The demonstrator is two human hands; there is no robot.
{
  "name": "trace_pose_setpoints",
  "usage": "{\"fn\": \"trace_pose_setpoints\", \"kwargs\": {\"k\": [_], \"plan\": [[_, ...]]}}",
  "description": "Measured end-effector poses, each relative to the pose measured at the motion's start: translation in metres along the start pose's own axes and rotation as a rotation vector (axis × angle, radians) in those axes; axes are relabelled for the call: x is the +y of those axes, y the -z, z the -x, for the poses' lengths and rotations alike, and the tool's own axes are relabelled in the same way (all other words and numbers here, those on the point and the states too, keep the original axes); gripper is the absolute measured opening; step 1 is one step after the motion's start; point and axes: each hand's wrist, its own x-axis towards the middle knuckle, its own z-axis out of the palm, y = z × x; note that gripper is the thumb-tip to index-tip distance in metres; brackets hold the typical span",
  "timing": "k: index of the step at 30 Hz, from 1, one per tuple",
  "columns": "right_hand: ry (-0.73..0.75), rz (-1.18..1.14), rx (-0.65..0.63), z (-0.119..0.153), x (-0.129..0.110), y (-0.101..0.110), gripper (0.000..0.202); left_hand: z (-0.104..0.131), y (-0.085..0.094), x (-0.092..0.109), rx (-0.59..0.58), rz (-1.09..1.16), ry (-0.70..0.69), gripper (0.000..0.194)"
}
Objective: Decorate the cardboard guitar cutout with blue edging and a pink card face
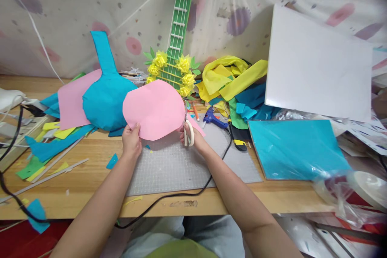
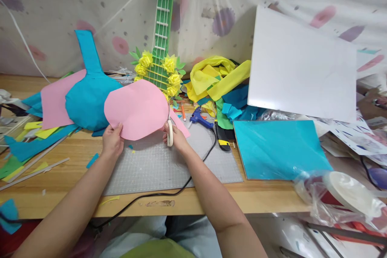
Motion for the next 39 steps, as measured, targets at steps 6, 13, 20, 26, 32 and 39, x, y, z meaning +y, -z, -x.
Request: {"fn": "trace_pose_setpoints", "kwargs": {"k": [6, 13, 20, 26, 32, 39], "plan": [[-0.004, 0.027, 0.028, 0.004, -0.001, 0.0, 0.057, 0.002, 0.0, 0.001, -0.012, -0.055, 0.001, 0.013], [0.014, 0.054, 0.05, 0.003, 0.002, 0.003, 0.055, 0.0, 0.001, 0.001, -0.004, -0.026, 0.013, 0.012], [0.024, 0.082, 0.044, 0.001, 0.006, 0.006, 0.054, 0.001, 0.0, 0.002, 0.009, -0.026, 0.014, 0.012], [0.019, 0.116, 0.053, -0.001, 0.01, 0.008, 0.054, 0.001, 0.0, 0.002, 0.012, -0.035, 0.039, 0.012], [0.023, 0.113, 0.055, -0.003, 0.013, 0.01, 0.053, 0.0, 0.002, 0.001, -0.003, -0.055, 0.037, 0.012], [-0.001, 0.096, 0.072, 0.0, 0.008, 0.007, 0.053, 0.003, 0.0, 0.003, 0.005, -0.018, 0.075, 0.012]]}}
